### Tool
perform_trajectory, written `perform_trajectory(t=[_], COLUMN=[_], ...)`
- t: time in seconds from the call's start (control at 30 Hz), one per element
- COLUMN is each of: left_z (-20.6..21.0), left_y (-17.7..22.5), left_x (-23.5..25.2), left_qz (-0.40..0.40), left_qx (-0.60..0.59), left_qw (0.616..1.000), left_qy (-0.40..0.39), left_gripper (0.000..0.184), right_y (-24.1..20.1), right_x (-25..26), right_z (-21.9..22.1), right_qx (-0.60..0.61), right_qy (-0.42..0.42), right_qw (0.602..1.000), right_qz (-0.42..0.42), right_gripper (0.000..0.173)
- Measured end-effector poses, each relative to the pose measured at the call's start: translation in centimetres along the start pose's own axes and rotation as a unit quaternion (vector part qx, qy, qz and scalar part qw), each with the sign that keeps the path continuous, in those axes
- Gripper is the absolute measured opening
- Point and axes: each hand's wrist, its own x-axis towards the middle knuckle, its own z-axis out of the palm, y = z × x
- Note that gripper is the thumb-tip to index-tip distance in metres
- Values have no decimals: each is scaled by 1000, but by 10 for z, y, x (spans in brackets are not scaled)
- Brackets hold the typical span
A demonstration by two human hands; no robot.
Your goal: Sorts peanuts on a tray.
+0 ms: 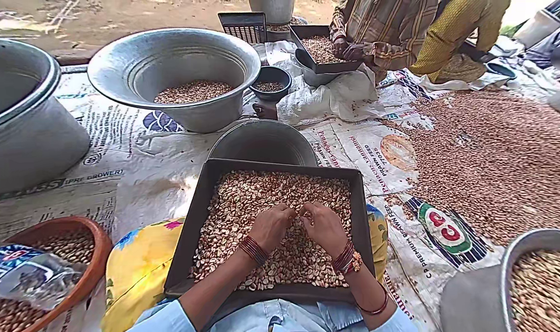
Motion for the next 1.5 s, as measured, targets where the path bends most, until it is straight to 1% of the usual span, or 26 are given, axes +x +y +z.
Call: perform_trajectory(t=[0.07, 0.13, 0.23, 0.3, 0.37, 0.43, 0.47, 0.53, 0.6, 0.63, 0.67, 0.7, 0.73, 0.77, 0.83, 0.9, 1.0, 1.03, 1.13, 1.23, 1.27, 1.33, 1.37, 1.4, 1.43, 1.5], left_z=[-2, -6, -5, 0, 0, -15, -28, -61, -86, -92, -96, -97, -97, -96, -90, -74, -35, -24, 2, 13, 13, 12, 7, 1, -7, -23], left_y=[-1, -1, -4, -2, 1, 2, 1, -3, -10, -15, -20, -23, -22, -17, -2, 11, 32, 40, 50, 38, 30, 17, 16, 15, 12, 4], left_x=[1, -1, -6, -9, -10, -2, 3, 10, 14, 19, 24, 29, 32, 33, 35, 40, 31, 25, 7, -5, -9, -16, -18, -20, -20, -18], left_qz=[3, -7, -26, -2, 5, -35, -52, -60, -37, -21, -15, -17, -27, -47, -114, -165, -137, -121, -93, -97, -109, -129, -135, -131, -115, -74], left_qx=[-22, -103, -263, -324, -308, -226, -183, -114, -44, -4, 21, 39, 46, 48, 73, 121, 162, 150, 64, -105, -194, -392, -465, -501, -498, -406], left_qw=[1000, 994, 950, 916, 912, 927, 940, 975, 998, 990, 978, 971, 972, 980, 990, 973, 963, 965, 964, 962, 952, 898, 866, 848, 853, 907], left_qy=[-6, -26, -165, -237, -272, -296, -283, -181, 30, 140, 207, 235, 229, 189, 30, -110, -166, -180, -241, -231, -209, -152, -126, -109, -103, -90], left_gripper=[22, 23, 30, 25, 16, 14, 15, 18, 19, 17, 19, 27, 34, 36, 41, 48, 52, 54, 76, 86, 83, 66, 54, 48, 48, 49], right_y=[-4, -8, -20, -28, -33, -29, -25, -16, -9, -4, 0, 5, 9, 12, 16, 17, 14, 10, 0, -1, 1, 4, 6, 7, 8, 10], right_x=[-10, -24, -48, -58, -63, -63, -63, -63, -62, -61, -60, -59, -59, -58, -59, -59, -58, -58, -56, -56, -56, -52, -49, -44, -38, -21], right_z=[-7, -8, -3, 4, 8, 7, 5, -5, -19, -26, -30, -33, -36, -37, -39, -36, -24, -19, 0, 5, 2, -7, -14, -22, -29, -40], right_qx=[3, 20, 46, 51, 44, 36, 28, 9, -11, -19, -24, -25, -27, -28, -36, -52, -66, -61, -32, 53, 95, 176, 201, 205, 184, 73], right_qy=[3, 41, 91, 107, 103, 105, 110, 94, 40, 9, -14, -29, -42, -50, -70, -93, -144, -157, -176, -149, -131, -85, -57, -22, 26, 107], right_qw=[1000, 999, 992, 987, 985, 985, 987, 993, 999, 998, 995, 991, 986, 982, 973, 966, 960, 960, 967, 982, 985, 981, 977, 976, 980, 989], right_qz=[6, -14, -68, -108, -132, -129, -118, -67, 15, 58, 97, 131, 160, 182, 217, 235, 231, 221, 180, 105, 64, -17, -47, -66, -78, -64], right_gripper=[27, 24, 20, 17, 19, 17, 17, 20, 26, 31, 35, 39, 44, 48, 56, 57, 62, 65, 72, 73, 70, 55, 46, 38, 28, 20])
